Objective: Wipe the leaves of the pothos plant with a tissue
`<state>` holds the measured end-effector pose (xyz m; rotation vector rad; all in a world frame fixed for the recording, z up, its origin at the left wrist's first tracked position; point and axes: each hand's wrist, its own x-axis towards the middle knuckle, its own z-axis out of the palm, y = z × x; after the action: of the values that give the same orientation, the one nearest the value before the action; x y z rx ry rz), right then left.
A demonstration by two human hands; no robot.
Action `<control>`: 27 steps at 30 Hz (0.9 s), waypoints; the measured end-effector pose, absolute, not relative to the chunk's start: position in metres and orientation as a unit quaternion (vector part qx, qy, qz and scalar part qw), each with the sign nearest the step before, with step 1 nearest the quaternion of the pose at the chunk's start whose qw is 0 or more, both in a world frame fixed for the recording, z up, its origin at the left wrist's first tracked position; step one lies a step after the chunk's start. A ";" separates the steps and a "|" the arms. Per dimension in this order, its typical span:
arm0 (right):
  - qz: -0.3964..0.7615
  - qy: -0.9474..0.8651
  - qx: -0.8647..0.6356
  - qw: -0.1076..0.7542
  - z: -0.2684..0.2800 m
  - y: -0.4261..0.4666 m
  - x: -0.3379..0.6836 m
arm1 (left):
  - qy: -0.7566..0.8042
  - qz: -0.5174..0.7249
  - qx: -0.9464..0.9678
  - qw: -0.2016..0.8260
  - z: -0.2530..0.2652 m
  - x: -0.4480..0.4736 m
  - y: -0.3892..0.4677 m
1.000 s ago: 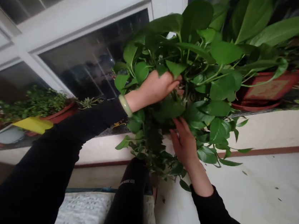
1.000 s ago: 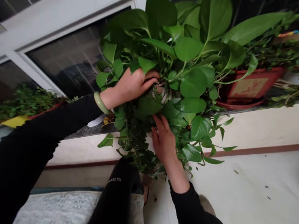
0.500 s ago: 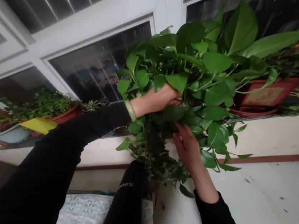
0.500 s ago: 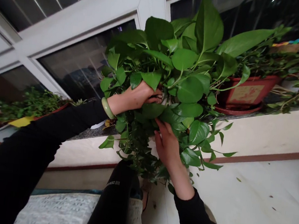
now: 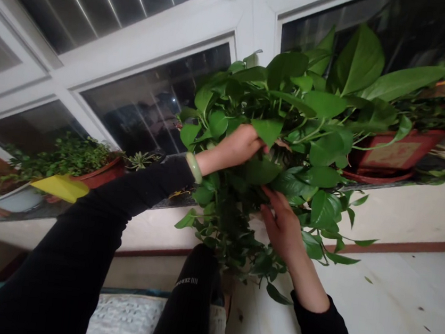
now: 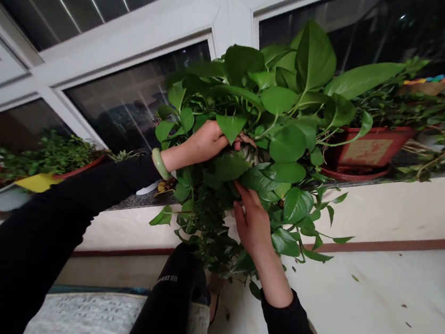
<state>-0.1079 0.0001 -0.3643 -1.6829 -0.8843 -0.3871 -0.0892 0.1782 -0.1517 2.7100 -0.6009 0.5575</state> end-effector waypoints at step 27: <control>-0.145 -0.361 -0.734 0.558 -0.362 -0.013 -0.114 | -0.036 0.235 0.965 -0.108 -0.171 -0.063 0.143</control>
<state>-0.1138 -0.0132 -0.3619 -1.7308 -0.8512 -0.3417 -0.0629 0.1433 -0.1712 3.2603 -0.1217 0.7939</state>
